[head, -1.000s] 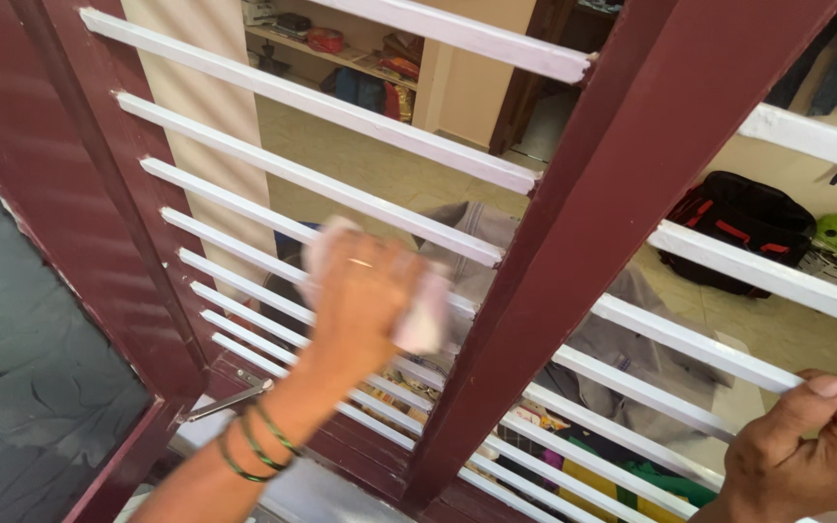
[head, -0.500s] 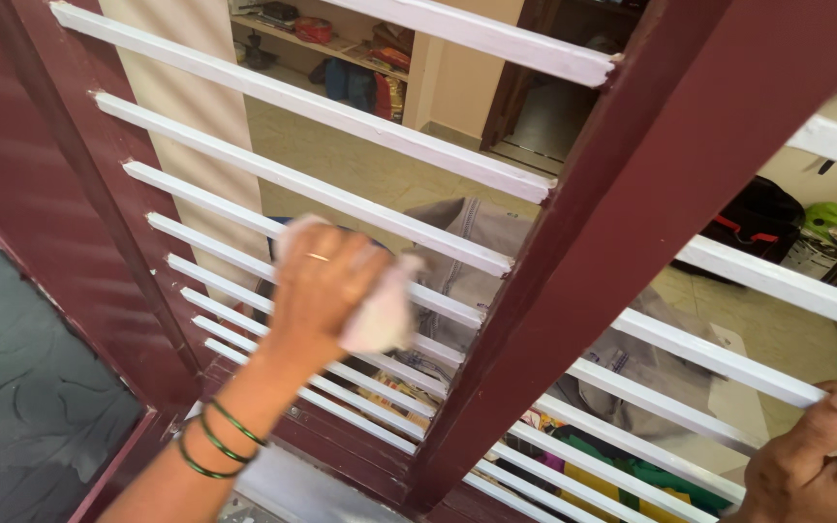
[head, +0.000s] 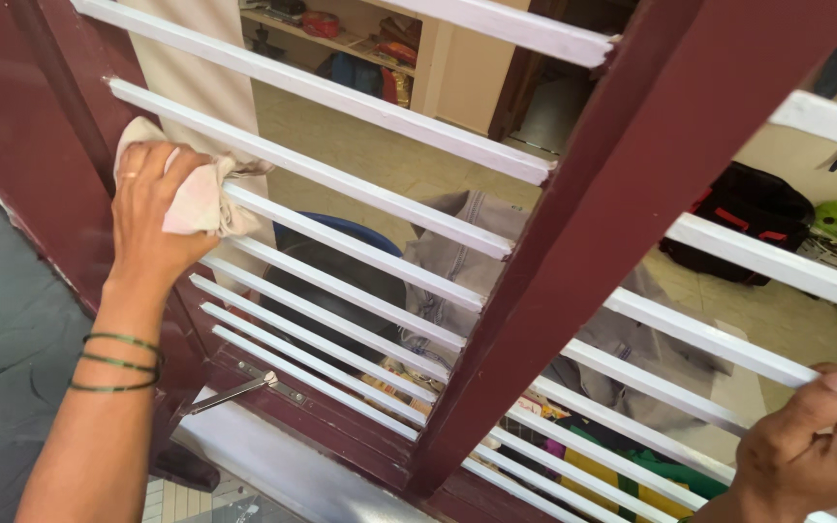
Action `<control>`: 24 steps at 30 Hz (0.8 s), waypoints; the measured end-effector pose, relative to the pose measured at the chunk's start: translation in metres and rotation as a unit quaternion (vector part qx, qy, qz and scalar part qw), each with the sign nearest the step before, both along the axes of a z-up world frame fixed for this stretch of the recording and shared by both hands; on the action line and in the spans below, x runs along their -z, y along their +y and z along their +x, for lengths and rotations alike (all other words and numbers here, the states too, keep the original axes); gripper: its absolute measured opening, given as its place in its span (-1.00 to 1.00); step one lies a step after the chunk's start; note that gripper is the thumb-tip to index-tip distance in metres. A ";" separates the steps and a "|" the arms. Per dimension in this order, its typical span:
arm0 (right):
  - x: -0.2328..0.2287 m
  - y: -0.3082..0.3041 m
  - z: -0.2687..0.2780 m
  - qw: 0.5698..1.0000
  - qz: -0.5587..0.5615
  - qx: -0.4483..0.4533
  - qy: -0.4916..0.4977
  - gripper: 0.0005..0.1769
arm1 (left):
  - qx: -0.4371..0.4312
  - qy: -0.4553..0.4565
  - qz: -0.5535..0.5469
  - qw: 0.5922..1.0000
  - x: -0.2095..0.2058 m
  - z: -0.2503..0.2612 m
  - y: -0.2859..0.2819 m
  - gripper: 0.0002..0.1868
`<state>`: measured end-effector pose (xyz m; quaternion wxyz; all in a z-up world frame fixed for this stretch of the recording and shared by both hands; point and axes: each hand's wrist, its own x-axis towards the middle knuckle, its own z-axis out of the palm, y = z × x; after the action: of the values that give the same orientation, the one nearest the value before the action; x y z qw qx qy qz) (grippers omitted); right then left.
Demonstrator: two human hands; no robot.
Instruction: The person wipes down a metal window grill with a cloth and then cleans the glass pane of the window frame after opening it.
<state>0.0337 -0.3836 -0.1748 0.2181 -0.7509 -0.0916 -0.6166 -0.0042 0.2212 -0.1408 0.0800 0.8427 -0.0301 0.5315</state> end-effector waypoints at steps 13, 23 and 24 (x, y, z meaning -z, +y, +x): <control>-0.007 0.013 -0.010 0.998 0.045 -0.013 0.038 -0.50 | 0.064 0.034 0.000 0.997 0.062 -0.002 -0.071 -0.38; -0.008 0.017 -0.002 0.996 0.076 -0.026 0.026 -0.48 | -0.035 0.015 0.030 0.999 0.070 0.015 0.013 -0.62; -0.007 0.016 -0.004 0.996 0.076 -0.030 0.023 -0.49 | -0.037 0.025 0.024 0.999 0.071 0.014 0.010 -0.59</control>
<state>0.0296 -0.3680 -0.1673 0.2945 -0.7434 -0.0618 -0.5973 0.0099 0.2317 -0.2113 0.0405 0.8579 -0.0094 0.5121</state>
